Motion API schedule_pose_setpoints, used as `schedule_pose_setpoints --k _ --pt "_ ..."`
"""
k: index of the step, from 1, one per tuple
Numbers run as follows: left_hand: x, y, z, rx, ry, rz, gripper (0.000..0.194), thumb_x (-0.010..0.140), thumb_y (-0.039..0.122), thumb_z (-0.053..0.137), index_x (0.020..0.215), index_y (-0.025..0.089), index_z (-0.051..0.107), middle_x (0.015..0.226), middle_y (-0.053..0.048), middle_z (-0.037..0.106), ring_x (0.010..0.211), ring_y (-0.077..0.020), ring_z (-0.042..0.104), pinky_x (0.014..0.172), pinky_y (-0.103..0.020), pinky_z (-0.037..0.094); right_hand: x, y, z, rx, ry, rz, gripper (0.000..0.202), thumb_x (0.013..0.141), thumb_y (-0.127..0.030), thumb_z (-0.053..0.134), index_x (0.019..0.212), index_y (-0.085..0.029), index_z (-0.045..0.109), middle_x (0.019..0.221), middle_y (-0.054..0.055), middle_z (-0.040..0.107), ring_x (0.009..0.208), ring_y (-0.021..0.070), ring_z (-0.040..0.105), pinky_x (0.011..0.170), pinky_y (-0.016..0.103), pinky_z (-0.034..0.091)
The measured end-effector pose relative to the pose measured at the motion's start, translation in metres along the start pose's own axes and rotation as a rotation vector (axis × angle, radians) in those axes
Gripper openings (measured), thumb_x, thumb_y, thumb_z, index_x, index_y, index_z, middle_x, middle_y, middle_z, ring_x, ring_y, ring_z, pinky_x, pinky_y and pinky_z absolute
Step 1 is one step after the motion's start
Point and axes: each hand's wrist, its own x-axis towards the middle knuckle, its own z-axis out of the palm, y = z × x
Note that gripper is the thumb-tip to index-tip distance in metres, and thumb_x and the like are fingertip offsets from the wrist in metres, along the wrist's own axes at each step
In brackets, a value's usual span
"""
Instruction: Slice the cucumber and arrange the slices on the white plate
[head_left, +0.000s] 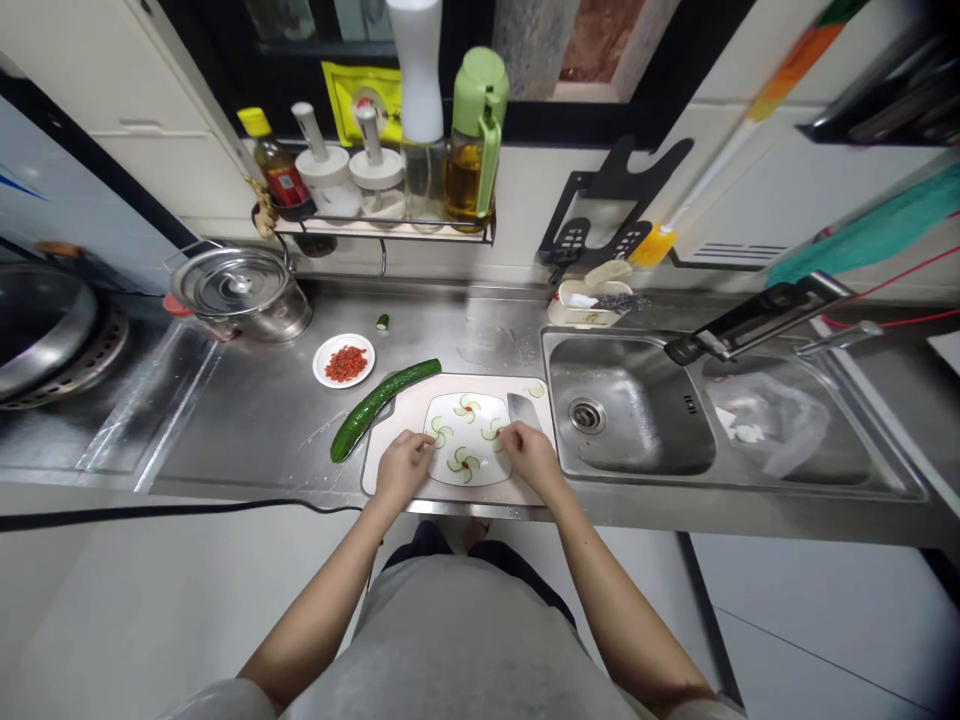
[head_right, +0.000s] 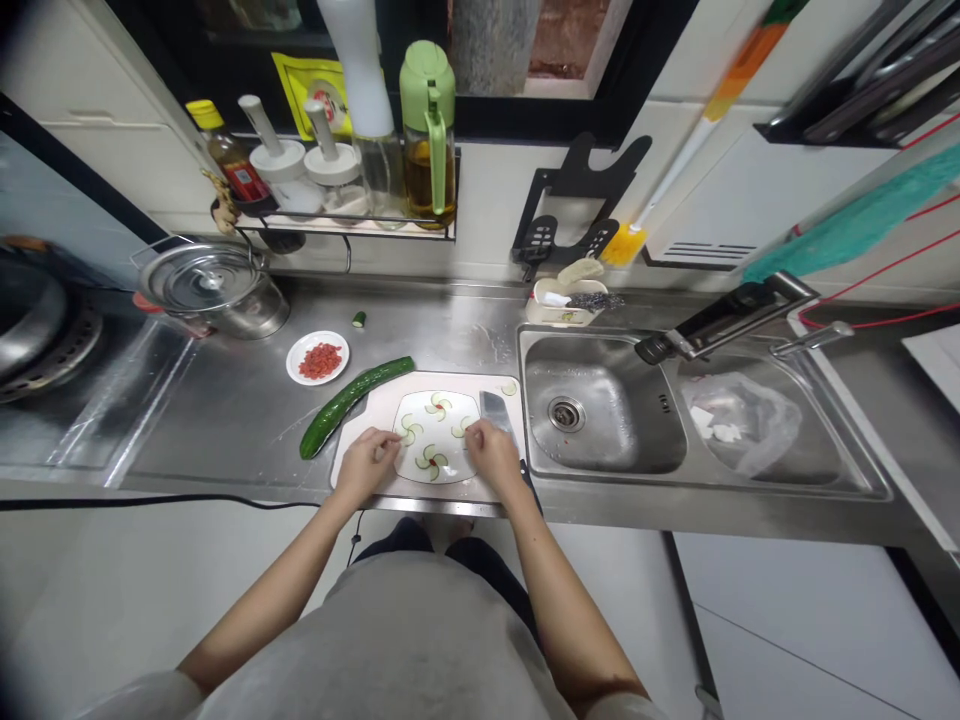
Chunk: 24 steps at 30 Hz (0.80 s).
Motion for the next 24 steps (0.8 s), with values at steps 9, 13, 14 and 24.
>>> schedule_pose_setpoints --k 9,13,14,24 --pt "0.040 -0.038 -0.052 0.042 0.362 -0.113 0.021 0.085 0.031 0.054 0.094 0.021 0.070 0.083 -0.004 0.063 0.076 -0.0174 0.058 0.072 -0.027 0.041 -0.004 0.029 -0.027 0.095 0.174 0.048 0.030 0.082 -0.045 0.044 0.081 -0.020 0.061 0.056 -0.002 0.050 0.055 0.0151 0.048 0.057 0.025 0.034" --pt "0.059 -0.058 -0.074 0.096 0.457 -0.179 0.022 0.084 0.031 0.054 0.097 0.022 0.070 0.088 -0.004 0.064 0.080 -0.0184 0.059 0.075 -0.028 0.041 -0.004 0.034 -0.034 0.101 0.195 0.048 0.035 0.082 -0.050 0.044 0.081 -0.019 0.061 0.056 -0.001 0.049 0.054 0.0150 0.047 0.056 0.026 0.035" --pt "0.064 -0.063 -0.079 0.111 0.467 -0.195 0.022 0.084 0.030 0.054 0.097 0.022 0.070 0.090 -0.004 0.064 0.082 -0.0187 0.059 0.076 -0.028 0.041 -0.003 0.035 -0.035 0.102 0.197 0.049 0.036 0.081 -0.050 0.044 0.081 -0.019 0.062 0.056 -0.001 0.049 0.054 0.0151 0.047 0.056 0.026 0.035" --pt "0.123 -0.100 -0.088 0.152 0.508 -0.504 0.026 0.083 0.029 0.056 0.105 0.022 0.069 0.105 -0.010 0.062 0.099 -0.0234 0.057 0.087 -0.034 0.043 0.003 0.035 -0.041 0.070 0.210 0.045 0.038 0.081 -0.052 0.043 0.081 -0.019 0.064 0.056 0.000 0.053 0.054 0.0162 0.051 0.056 0.027 0.037"
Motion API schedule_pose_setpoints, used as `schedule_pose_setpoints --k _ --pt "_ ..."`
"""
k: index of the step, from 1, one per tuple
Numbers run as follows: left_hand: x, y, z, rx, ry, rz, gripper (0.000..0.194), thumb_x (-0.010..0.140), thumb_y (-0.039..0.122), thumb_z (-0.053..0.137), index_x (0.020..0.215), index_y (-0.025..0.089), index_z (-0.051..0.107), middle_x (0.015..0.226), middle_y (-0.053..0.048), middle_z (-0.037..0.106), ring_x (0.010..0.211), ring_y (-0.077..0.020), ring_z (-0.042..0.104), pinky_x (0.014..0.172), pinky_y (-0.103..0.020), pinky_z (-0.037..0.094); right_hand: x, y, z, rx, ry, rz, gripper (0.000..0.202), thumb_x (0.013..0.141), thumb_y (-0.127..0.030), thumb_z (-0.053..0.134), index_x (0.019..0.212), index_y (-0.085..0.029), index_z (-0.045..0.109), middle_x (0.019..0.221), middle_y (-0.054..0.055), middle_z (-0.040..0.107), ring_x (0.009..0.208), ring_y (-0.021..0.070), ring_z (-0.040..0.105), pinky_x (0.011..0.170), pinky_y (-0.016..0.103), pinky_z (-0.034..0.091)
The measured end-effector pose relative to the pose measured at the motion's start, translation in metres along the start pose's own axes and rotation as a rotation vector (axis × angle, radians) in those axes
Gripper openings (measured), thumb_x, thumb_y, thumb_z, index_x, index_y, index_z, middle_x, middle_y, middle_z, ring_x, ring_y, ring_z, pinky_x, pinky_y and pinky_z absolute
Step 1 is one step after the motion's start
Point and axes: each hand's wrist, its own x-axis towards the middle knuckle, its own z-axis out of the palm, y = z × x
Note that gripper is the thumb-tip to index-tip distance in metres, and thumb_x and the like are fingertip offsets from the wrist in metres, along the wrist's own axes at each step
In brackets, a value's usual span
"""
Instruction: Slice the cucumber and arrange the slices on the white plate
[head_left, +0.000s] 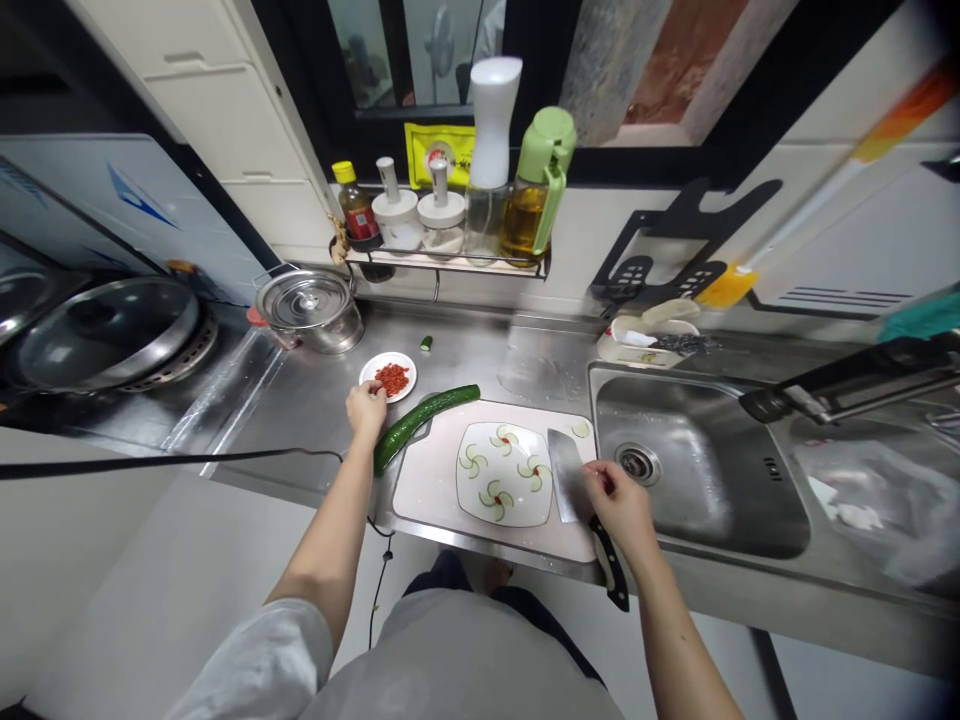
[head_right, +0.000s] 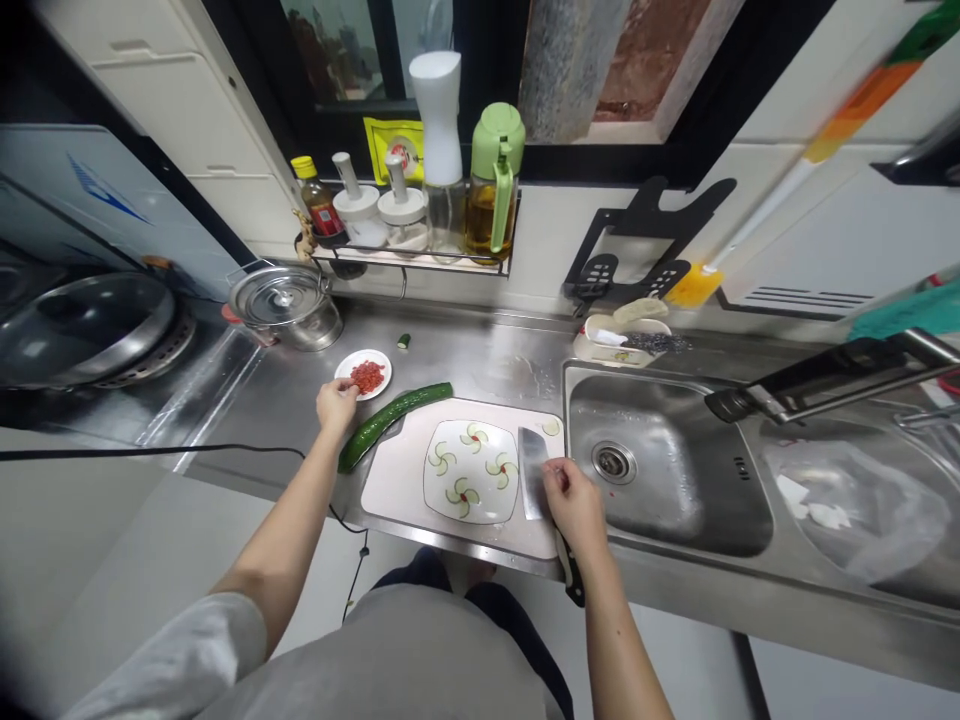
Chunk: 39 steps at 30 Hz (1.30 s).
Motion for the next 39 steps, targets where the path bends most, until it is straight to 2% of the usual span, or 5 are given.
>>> schedule_pose_setpoints --k 17,23,28,32,39 --pt "0.041 0.010 0.017 0.276 -0.114 0.073 0.015 0.082 0.026 0.055 0.087 0.023 0.069 0.109 -0.011 0.059 0.108 -0.0281 0.048 0.081 -0.035 0.043 0.009 0.001 -0.001 -0.036 -0.009 0.012 0.044 0.079 -0.056 0.041 0.080 -0.019 0.064 0.053 0.001 0.055 0.050 0.0171 0.052 0.053 0.027 0.038" --pt "0.035 0.022 0.006 -0.094 -0.069 -0.075 0.007 0.076 0.026 0.063 0.075 0.020 0.067 0.101 -0.011 0.064 0.105 -0.0270 0.053 0.081 -0.034 0.043 0.007 0.000 -0.001 -0.022 0.001 0.013 0.041 0.079 -0.054 0.043 0.080 -0.020 0.064 0.058 0.002 0.059 0.053 0.0169 0.054 0.054 0.027 0.039" --pt "0.001 0.044 0.000 -0.597 -0.213 -0.192 0.022 0.078 0.036 0.063 0.088 0.017 0.067 0.081 -0.003 0.065 0.069 -0.0125 0.058 0.060 -0.022 0.042 0.005 -0.013 0.004 0.040 0.010 -0.023 0.039 0.081 -0.052 0.044 0.080 -0.019 0.064 0.057 0.001 0.057 0.051 0.0153 0.051 0.053 0.025 0.038" --pt "-0.050 0.061 -0.009 -1.187 -0.632 -0.338 0.036 0.062 0.037 0.079 0.088 0.018 0.065 0.074 0.002 0.059 0.051 -0.0036 0.044 0.041 -0.015 0.024 0.007 -0.039 0.013 0.160 -0.002 -0.092 0.034 0.083 -0.048 0.047 0.082 -0.018 0.063 0.057 -0.002 0.053 0.053 0.0134 0.048 0.054 0.024 0.037" --pt "-0.121 0.083 -0.033 -1.375 -0.927 -0.402 0.037 0.059 0.030 0.084 0.088 0.017 0.065 0.079 0.001 0.058 0.058 -0.0032 0.048 0.043 -0.013 0.028 0.007 -0.110 0.029 0.315 -0.113 -0.256 0.021 0.086 -0.037 0.051 0.081 -0.020 0.062 0.059 -0.003 0.050 0.057 0.0115 0.046 0.055 0.022 0.035"
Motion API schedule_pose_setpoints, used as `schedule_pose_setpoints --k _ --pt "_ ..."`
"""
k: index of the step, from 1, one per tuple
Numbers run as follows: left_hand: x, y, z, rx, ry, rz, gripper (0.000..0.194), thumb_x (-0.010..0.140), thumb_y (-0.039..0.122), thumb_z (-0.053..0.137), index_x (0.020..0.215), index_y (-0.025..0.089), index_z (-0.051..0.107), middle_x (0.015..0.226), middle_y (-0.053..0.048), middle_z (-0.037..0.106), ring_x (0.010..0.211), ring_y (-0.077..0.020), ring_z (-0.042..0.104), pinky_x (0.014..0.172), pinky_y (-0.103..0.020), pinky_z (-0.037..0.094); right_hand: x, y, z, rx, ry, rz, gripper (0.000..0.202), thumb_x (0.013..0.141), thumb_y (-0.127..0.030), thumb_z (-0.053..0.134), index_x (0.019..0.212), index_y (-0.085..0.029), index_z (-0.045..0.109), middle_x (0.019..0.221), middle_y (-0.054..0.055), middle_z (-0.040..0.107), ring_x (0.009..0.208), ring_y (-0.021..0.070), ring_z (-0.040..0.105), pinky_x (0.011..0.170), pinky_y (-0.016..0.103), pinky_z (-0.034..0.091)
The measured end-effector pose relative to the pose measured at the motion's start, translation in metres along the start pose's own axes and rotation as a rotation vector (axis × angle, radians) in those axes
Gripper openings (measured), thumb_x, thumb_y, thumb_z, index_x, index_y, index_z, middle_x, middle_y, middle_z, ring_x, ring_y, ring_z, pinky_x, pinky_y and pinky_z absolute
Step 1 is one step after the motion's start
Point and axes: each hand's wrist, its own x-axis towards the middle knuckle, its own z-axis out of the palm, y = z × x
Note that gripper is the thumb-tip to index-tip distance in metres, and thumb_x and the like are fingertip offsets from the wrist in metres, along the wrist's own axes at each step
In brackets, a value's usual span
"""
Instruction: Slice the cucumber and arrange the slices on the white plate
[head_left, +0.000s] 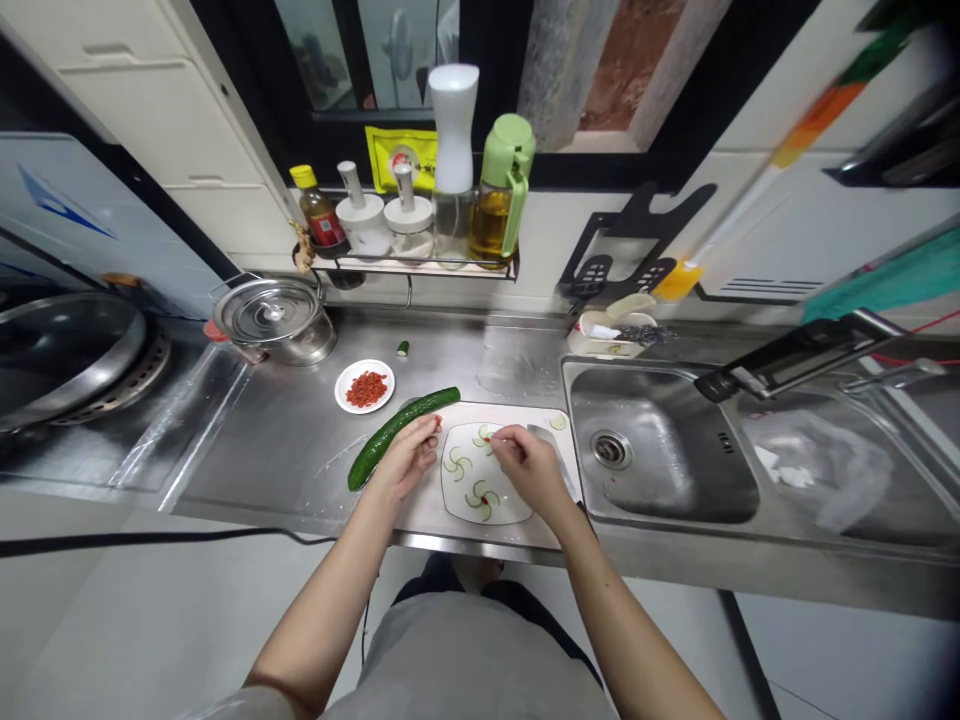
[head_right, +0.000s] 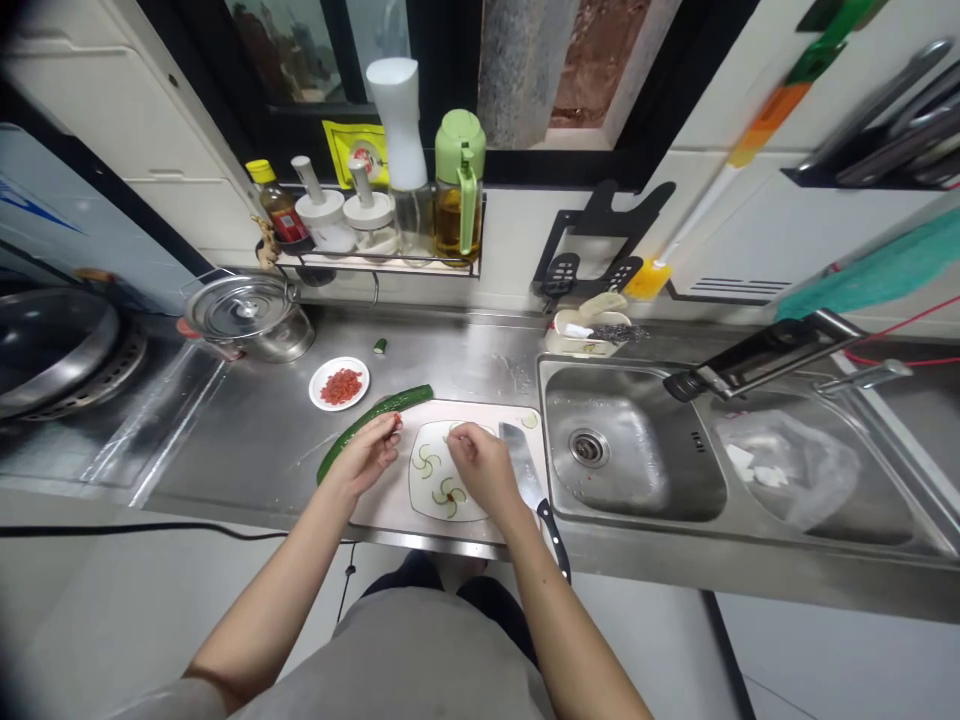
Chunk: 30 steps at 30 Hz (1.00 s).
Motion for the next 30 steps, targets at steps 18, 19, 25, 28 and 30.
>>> schedule_pose_setpoints --k 18,19,25,28,30 --pt "-0.020 -0.027 0.013 0.224 0.008 0.052 0.032 0.061 0.037 0.080 0.083 0.018 0.064 0.069 0.003 0.053 0.055 -0.0044 0.040 0.046 -0.017 0.024 0.009 -0.025 0.031 -0.113 -0.098 -0.081 0.015 0.085 -0.027 0.050 0.085 -0.020 0.063 0.074 0.001 0.060 0.072 0.0143 0.053 0.067 0.023 0.039" --pt "-0.020 -0.028 0.013 0.222 0.016 0.055 0.032 0.061 0.037 0.080 0.082 0.018 0.064 0.070 0.003 0.054 0.056 -0.0043 0.040 0.046 -0.017 0.023 0.009 -0.025 0.032 -0.127 -0.102 -0.090 0.016 0.085 -0.027 0.049 0.085 -0.020 0.063 0.075 0.001 0.061 0.073 0.0144 0.053 0.068 0.023 0.039" --pt "-0.017 -0.034 0.009 0.333 0.118 0.115 0.032 0.061 0.037 0.080 0.084 0.018 0.068 0.073 0.001 0.059 0.058 -0.0057 0.044 0.049 -0.018 0.028 0.010 -0.018 0.034 -0.184 -0.151 -0.089 0.016 0.086 -0.026 0.047 0.083 -0.019 0.061 0.074 0.001 0.060 0.073 0.0142 0.053 0.067 0.023 0.036" --pt "-0.012 -0.034 -0.002 0.431 0.160 0.210 0.030 0.063 0.035 0.077 0.086 0.018 0.070 0.075 -0.001 0.062 0.062 -0.0083 0.049 0.055 -0.020 0.034 0.012 -0.004 0.038 -0.248 -0.217 -0.044 0.015 0.088 -0.026 0.047 0.084 -0.019 0.061 0.075 0.000 0.060 0.073 0.0139 0.053 0.065 0.022 0.035" --pt "-0.009 -0.034 -0.013 0.508 0.193 0.295 0.026 0.066 0.033 0.075 0.086 0.018 0.071 0.077 -0.001 0.063 0.065 -0.0092 0.050 0.060 -0.021 0.038 0.014 0.008 0.043 -0.328 -0.283 -0.009 0.016 0.089 -0.026 0.047 0.085 -0.019 0.060 0.078 0.001 0.062 0.075 0.0140 0.053 0.064 0.023 0.033"
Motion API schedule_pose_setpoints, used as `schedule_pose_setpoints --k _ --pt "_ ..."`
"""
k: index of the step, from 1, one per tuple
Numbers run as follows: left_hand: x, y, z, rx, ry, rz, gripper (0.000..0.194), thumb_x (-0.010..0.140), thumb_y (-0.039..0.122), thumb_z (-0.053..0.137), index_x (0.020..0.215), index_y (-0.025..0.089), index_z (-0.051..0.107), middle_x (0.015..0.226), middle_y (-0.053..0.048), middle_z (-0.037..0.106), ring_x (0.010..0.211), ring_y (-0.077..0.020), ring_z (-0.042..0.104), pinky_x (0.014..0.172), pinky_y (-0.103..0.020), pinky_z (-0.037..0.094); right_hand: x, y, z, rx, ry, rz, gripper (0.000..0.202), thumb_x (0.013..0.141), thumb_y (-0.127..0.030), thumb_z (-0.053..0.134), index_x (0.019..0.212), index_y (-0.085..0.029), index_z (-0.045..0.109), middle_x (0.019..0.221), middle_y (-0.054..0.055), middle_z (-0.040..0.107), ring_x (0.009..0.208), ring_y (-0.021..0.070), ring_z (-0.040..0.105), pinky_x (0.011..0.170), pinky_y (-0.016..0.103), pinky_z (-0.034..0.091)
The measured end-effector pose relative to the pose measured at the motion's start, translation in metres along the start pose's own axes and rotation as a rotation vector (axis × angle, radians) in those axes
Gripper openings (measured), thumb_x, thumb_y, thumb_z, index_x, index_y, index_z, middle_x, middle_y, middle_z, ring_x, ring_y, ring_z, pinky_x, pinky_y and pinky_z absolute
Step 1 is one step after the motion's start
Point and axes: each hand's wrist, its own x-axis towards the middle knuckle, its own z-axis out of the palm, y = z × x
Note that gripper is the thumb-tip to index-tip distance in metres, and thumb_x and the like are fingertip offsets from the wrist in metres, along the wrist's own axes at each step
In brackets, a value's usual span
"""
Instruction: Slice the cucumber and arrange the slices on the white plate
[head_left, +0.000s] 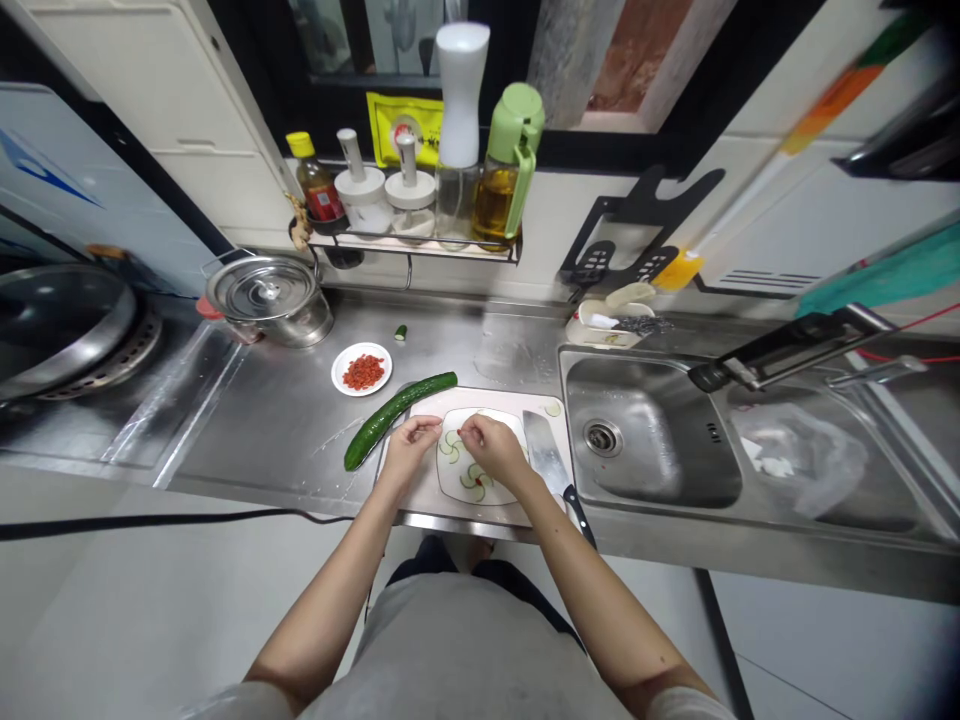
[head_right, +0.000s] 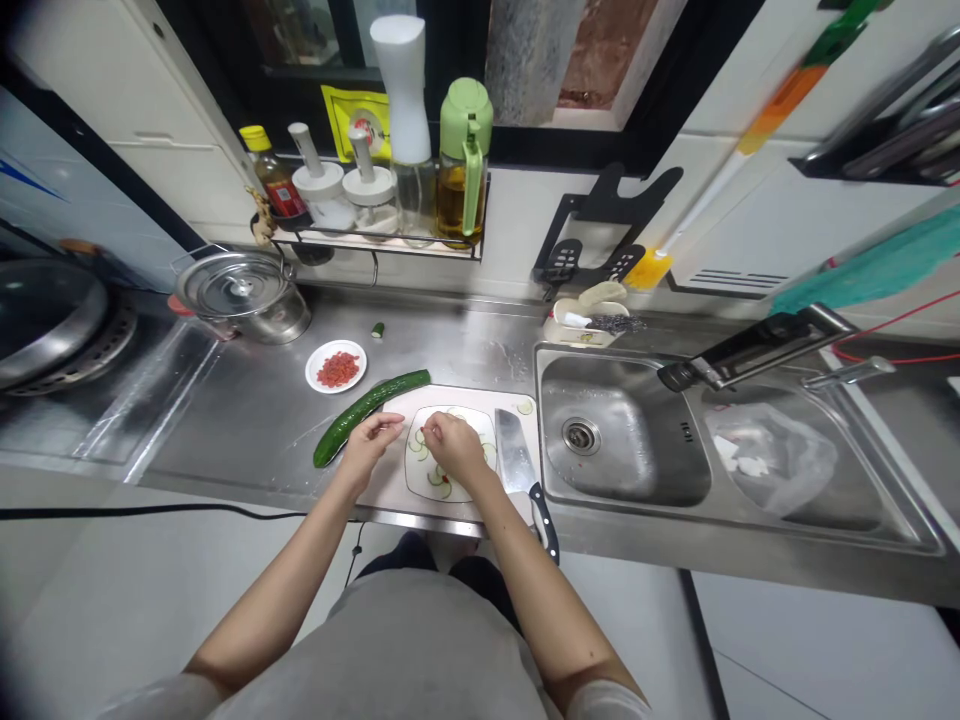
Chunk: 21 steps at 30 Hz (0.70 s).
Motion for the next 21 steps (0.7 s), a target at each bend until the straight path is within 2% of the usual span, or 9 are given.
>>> schedule_pose_setpoints --k 3,7,16,21 --pt "0.004 -0.012 -0.010 0.136 0.039 0.089 0.022 0.068 0.031 0.072 0.085 0.018 0.071 0.076 -0.001 0.063 0.062 -0.0092 0.048 0.062 -0.022 0.039 0.005 0.009 0.012 -0.134 -0.136 0.042 0.016 0.090 -0.025 0.047 0.087 -0.019 0.061 0.085 0.002 0.065 0.078 0.0144 0.054 0.062 0.023 0.031" --pt "0.004 -0.028 -0.015 0.265 0.045 0.123 0.020 0.070 0.032 0.068 0.084 0.018 0.071 0.075 -0.001 0.062 0.057 -0.0092 0.043 0.060 -0.023 0.037 0.012 0.009 0.022 -0.249 -0.264 0.060 0.018 0.092 -0.025 0.045 0.093 -0.018 0.061 0.088 0.004 0.066 0.081 0.0152 0.057 0.062 0.024 0.029" --pt "0.002 -0.052 -0.019 0.595 0.062 0.163 0.017 0.074 0.024 0.063 0.089 0.022 0.071 0.079 0.000 0.063 0.061 -0.0115 0.048 0.066 -0.024 0.039 0.020 0.011 0.034 -0.353 -0.310 0.042 0.025 0.095 -0.024 0.040 0.099 -0.016 0.063 0.100 0.009 0.067 0.089 0.0171 0.059 0.068 0.024 0.034" --pt "0.001 -0.058 -0.020 0.658 0.045 0.158 0.017 0.076 0.022 0.062 0.091 0.022 0.070 0.083 -0.001 0.065 0.065 -0.0127 0.052 0.069 -0.026 0.041 0.022 0.010 0.037 -0.378 -0.340 0.039 0.025 0.094 -0.023 0.039 0.098 -0.016 0.063 0.099 0.009 0.068 0.090 0.0175 0.060 0.068 0.024 0.035"
